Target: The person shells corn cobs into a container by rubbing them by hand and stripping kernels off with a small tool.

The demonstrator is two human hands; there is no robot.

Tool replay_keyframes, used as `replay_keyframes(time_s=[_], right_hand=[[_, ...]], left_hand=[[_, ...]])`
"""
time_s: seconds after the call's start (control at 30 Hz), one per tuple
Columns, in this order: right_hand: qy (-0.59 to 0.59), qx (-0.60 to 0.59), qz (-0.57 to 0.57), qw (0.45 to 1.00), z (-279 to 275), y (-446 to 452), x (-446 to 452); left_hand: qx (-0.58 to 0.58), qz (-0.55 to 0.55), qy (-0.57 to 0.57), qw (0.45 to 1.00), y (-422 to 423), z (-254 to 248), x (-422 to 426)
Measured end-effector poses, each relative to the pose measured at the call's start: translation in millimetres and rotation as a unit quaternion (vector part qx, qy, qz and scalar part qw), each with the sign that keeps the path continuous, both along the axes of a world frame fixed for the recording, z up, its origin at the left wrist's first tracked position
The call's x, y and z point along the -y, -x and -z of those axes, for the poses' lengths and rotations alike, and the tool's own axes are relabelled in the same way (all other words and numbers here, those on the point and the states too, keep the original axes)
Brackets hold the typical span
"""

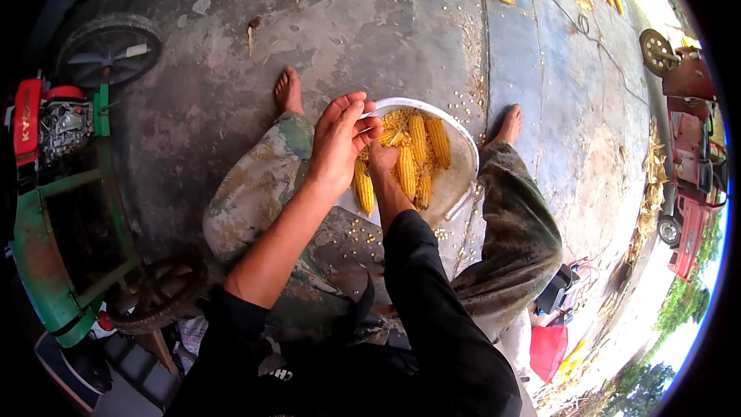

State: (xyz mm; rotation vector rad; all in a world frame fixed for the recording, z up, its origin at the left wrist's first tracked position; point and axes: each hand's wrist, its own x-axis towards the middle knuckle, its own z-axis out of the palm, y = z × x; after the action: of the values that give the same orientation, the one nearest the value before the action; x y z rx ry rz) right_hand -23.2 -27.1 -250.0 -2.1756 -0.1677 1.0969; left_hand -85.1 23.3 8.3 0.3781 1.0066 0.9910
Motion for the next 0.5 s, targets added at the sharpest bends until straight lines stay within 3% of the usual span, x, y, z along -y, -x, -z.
replay_keyframes(time_s=[0.2, 0.27, 0.37, 0.5], right_hand=[[0.021, -0.118, 0.006, 0.993, 7, -15, 19], [-0.003, -0.241, -0.009, 0.970, -16, -22, 45], [-0.018, -0.327, -0.039, 0.944, -60, -41, 75], [-0.083, -0.309, -0.098, 0.942, -142, -74, 103]], left_hand=[[0.001, 0.011, 0.001, 1.000, -4, 8, 2], [0.002, 0.015, -0.006, 1.000, -3, 13, 3], [-0.045, 0.022, -0.014, 0.999, -7, 28, 8], [-0.120, 0.058, -0.007, 0.991, -16, 65, 23]])
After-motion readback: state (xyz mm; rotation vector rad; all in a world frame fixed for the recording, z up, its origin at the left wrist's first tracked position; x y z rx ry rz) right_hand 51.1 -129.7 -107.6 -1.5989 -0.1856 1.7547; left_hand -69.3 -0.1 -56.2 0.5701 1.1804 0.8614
